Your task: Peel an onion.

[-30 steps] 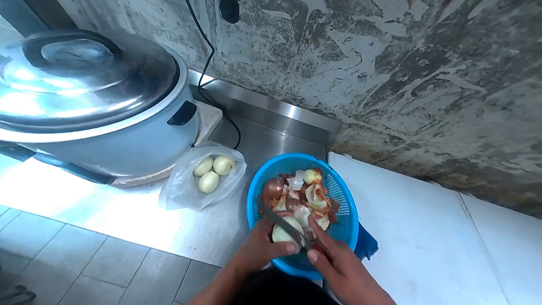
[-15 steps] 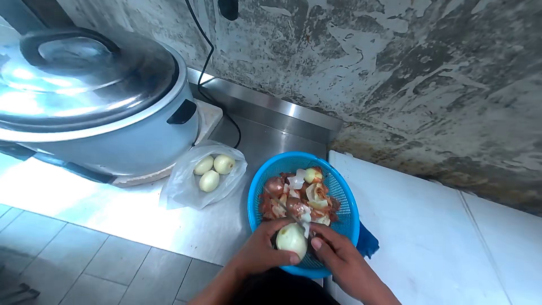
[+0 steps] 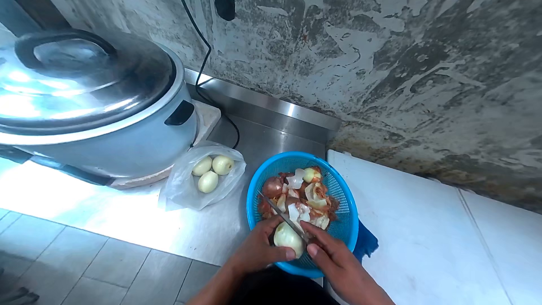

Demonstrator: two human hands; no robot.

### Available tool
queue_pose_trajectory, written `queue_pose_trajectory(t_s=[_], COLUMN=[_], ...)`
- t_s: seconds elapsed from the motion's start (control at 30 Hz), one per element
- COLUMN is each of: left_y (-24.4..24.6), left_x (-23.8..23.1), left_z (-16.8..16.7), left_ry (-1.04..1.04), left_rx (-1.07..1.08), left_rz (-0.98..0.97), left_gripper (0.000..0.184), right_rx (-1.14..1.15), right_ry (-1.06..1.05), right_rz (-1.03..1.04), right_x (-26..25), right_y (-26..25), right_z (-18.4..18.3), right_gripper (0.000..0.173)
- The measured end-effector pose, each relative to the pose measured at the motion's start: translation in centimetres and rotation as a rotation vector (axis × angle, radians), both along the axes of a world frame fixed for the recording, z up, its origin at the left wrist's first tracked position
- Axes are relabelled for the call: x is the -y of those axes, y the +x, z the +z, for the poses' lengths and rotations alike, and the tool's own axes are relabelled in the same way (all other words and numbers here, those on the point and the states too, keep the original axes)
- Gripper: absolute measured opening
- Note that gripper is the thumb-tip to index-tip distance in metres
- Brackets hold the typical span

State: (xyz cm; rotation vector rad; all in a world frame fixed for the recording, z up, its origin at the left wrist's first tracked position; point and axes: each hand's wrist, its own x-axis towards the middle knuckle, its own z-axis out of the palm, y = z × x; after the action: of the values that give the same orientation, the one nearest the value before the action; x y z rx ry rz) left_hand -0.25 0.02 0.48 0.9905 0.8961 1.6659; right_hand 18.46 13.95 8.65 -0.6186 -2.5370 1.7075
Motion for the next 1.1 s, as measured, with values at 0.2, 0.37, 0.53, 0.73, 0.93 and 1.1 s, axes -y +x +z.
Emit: queue_pose_trajectory(t_s=[0.2,0.37,0.53,0.73,0.93,1.1], left_y=[-0.3,-0.3,0.1,0.4,0.4,0.6], left_x=[0.0,0.0,-0.5,-0.4,-0.1,-0.4], left_z=[0.0,0.0,0.8,0.6,0.4,0.3], left_ry=[-0.015,-0.031,-0.206,-0.17,-0.11,-0.156], left_rx=[-0.015,0.013,-0.023,-0.039,0.015,0.05], left_rz=[-0.046,-0.048,0.042,0.099,0.116,0.233], left_gripper=[0.068,0.074,0.082,0.07,0.063,0.074], right_rx=[-0.002,-0.057,-0.089,-0.111,-0.079,-0.075], right_ry=[-0.067,-0.182,0.101,0.141,-0.033,0.005], right_rz=[-0.144,-0.223,-0.213,-0.265,-0.338,-0.19], right_x=[0.6,1.1,1.7,1.8,1.2,1.7], right_y=[-0.6,-1.2,-0.9,-1.1,-1.2,-0.4], right_z=[-0.9,-0.7,-0.9,-1.5,-0.8,-0.6], right_gripper=[0.042,0.041,0.044,0.043,0.041,0.055])
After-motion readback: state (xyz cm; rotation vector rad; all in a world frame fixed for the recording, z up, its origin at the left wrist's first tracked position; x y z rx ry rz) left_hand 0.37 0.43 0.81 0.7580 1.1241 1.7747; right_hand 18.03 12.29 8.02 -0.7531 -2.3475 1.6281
